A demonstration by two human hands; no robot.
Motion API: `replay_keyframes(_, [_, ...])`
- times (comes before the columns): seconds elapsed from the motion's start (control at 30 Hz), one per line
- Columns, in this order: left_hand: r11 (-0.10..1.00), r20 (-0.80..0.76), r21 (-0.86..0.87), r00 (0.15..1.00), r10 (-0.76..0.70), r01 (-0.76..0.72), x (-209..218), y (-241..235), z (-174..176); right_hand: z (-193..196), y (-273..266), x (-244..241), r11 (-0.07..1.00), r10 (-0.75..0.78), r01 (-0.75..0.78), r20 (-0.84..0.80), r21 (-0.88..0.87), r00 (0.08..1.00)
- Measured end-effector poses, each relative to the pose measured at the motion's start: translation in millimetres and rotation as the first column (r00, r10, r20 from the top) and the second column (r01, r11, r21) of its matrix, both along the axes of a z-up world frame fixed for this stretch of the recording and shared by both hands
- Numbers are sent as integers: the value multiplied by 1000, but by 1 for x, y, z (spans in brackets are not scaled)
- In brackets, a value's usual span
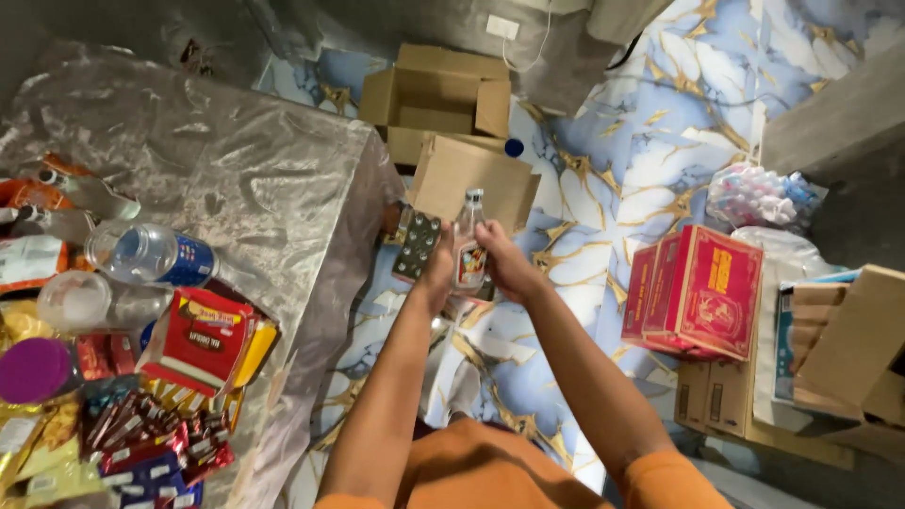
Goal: Transferring small glass bottles from a pile of stock into a cardboard box organizer.
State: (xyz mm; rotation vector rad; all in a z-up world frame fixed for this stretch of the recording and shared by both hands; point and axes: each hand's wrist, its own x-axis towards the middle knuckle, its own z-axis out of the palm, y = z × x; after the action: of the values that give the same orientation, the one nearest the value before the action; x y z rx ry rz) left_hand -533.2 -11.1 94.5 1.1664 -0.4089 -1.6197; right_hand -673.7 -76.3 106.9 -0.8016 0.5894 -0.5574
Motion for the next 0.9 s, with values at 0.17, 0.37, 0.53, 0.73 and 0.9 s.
replay_keyframes(0.17, [989,45,-49,989,141,-138,1,5,-25,-6,8,6,1000,-12,16,-148,25,989])
replay_keyframes(0.37, [1000,173,-8,985,27,-26,9,20,9,-15,17,19,992,-68,87,-180,96,981])
replay_keyframes(0.53, [989,95,-126,991,89,-76,25,12,-94,-42,19,28,990,1,27,-204,137,979])
replay_keyframes(0.73, [992,292,-117,954,69,-36,40,36,-91,-87,31,33,999,7,0,-153,45,988])
replay_keyframes(0.9, [974,-10,-226,1000,-17,15,50,50,-280,-188,29,47,984,-26,32,-37,177,999])
